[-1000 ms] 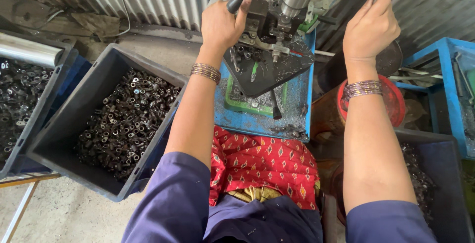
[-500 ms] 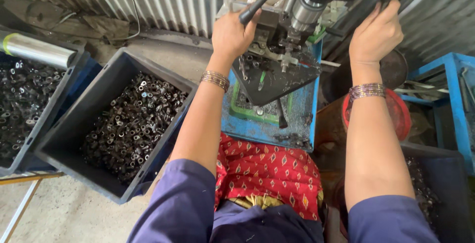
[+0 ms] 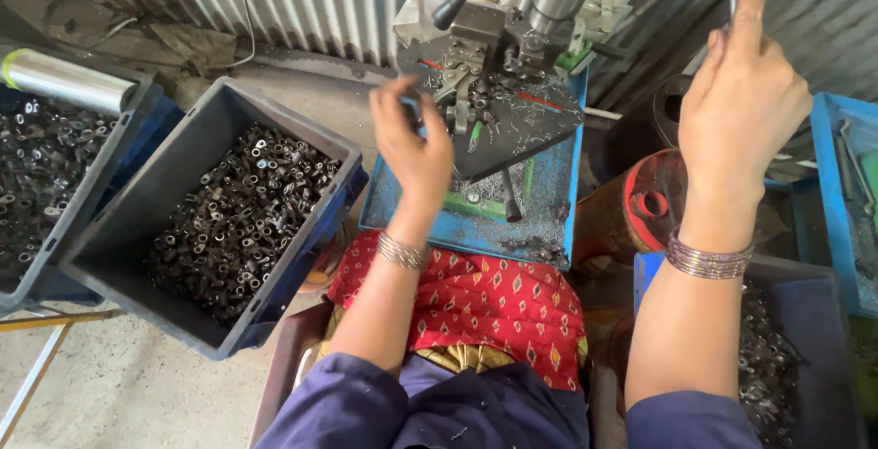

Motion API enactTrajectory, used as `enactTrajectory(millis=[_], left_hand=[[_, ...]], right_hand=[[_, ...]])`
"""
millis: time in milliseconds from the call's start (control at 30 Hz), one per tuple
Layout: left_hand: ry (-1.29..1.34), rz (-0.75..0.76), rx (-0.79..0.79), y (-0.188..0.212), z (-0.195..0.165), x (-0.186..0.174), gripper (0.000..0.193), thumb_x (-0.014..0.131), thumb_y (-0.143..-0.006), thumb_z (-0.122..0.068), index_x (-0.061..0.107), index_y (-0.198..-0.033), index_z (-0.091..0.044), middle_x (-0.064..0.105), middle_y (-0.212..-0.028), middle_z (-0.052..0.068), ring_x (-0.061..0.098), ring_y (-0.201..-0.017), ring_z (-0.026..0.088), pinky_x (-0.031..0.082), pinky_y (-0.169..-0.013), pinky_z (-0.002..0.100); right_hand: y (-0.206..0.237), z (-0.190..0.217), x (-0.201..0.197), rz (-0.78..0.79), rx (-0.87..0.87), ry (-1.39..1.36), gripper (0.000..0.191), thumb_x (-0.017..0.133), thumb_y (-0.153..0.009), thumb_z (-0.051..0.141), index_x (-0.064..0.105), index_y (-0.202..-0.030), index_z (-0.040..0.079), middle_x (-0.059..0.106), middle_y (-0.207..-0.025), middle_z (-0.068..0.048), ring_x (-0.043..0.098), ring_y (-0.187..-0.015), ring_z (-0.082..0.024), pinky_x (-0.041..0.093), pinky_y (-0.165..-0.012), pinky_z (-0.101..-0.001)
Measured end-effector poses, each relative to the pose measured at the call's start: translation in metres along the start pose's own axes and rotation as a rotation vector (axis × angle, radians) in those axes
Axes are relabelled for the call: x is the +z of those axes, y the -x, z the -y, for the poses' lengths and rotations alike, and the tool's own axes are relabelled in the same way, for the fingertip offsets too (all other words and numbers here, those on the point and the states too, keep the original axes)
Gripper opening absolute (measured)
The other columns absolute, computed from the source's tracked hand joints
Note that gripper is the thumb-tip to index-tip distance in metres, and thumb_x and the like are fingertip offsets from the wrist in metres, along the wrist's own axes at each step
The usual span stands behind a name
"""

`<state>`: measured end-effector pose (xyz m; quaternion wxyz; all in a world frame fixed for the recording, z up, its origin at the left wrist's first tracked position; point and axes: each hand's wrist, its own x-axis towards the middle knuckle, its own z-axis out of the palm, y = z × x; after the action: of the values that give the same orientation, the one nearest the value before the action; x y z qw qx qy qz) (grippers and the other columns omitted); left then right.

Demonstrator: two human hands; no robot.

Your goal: The person sits at a bench-top threading machine and repeatedly places small black metal fittings into the machine jig, pulls the lever down to tap threads into each part, then drops the finished fitting into a collection bin beside the machine. They continue this cycle with parts taken from a large bin of raw fittings.

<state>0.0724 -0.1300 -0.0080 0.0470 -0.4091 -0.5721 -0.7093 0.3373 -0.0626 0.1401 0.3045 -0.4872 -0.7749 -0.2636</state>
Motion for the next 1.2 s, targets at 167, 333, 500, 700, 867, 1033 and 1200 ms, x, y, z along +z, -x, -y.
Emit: enactTrajectory(millis=[167,333,500,700,867,1033,1200], left_hand=[[0.932,0.513,-0.877,0.038,-0.019,0.060,0.037,0.046,-0.106,0.000,0.052,-0.142,-0.008,0.061,-0.126,0.013,0.045,-0.078,0.017,0.035,-0.062,0.032],[1.324,0.241,-1.342,0.024,0.007,0.143,0.049,0.038,-0.106,-0.008,0.024,-0.151,-0.020,0.060,-0.125,0.024,0.068,-0.095,0.032,0.056,-0.072,0.037],[1.285,0.121,-1.168,0.034,0.024,0.153,0.051,0.040,-0.107,-0.011,0.029,-0.153,-0.031,0.060,-0.121,0.018,0.067,-0.091,0.025,0.057,-0.070,0.038],[1.057,0.281,-1.061,0.066,-0.010,0.096,0.050,0.050,-0.104,-0.006,0.039,-0.149,-0.026,0.063,-0.120,0.005,0.063,-0.086,0.012,0.054,-0.068,0.030],[1.032,0.358,-0.875,0.087,-0.049,0.044,0.046,0.055,-0.109,-0.008,0.038,-0.149,-0.022,0.062,-0.117,0.007,0.059,-0.084,0.011,0.046,-0.065,0.025],[1.062,0.361,-0.781,0.097,-0.067,0.020,0.043,0.056,-0.108,-0.008,0.037,-0.145,-0.018,0.062,-0.117,0.006,0.058,-0.083,0.011,0.047,-0.067,0.025],[1.114,0.347,-0.786,0.103,-0.076,0.008,0.040,0.057,-0.109,-0.007,0.038,-0.142,-0.018,0.062,-0.114,0.007,0.057,-0.082,0.011,0.046,-0.067,0.026]], right_hand=[[0.001,-0.001,0.004,-0.039,-0.011,-0.029,0.049,0.061,-0.112,0.009,0.049,-0.159,0.008,0.067,-0.091,-0.020,0.065,-0.077,-0.043,0.048,-0.064,-0.0524],[0.003,-0.005,0.014,-0.056,0.007,-0.047,0.052,0.059,-0.108,0.007,0.050,-0.159,0.010,0.070,-0.095,-0.017,0.067,-0.085,-0.041,0.049,-0.070,-0.0521],[0.005,-0.004,0.014,-0.068,0.009,-0.098,0.051,0.059,-0.108,0.005,0.050,-0.158,0.008,0.068,-0.093,-0.017,0.067,-0.084,-0.041,0.050,-0.071,-0.0510],[0.001,0.004,0.006,-0.101,0.002,-0.088,0.036,0.061,-0.111,0.007,0.055,-0.146,0.005,0.068,-0.094,-0.018,0.065,-0.078,-0.042,0.048,-0.065,-0.0508],[-0.001,0.008,0.003,-0.119,-0.011,-0.080,0.020,0.062,-0.110,0.009,0.061,-0.130,0.003,0.065,-0.086,-0.019,0.063,-0.071,-0.042,0.046,-0.059,-0.0506],[-0.003,0.011,0.002,-0.124,-0.018,-0.051,0.016,0.058,-0.108,0.007,0.060,-0.124,0.002,0.065,-0.088,-0.017,0.063,-0.076,-0.041,0.047,-0.063,-0.0491],[-0.006,0.017,-0.004,-0.153,-0.023,-0.068,0.017,0.062,-0.105,0.006,0.062,-0.121,0.002,0.064,-0.082,-0.019,0.062,-0.067,-0.041,0.046,-0.054,-0.0488]])
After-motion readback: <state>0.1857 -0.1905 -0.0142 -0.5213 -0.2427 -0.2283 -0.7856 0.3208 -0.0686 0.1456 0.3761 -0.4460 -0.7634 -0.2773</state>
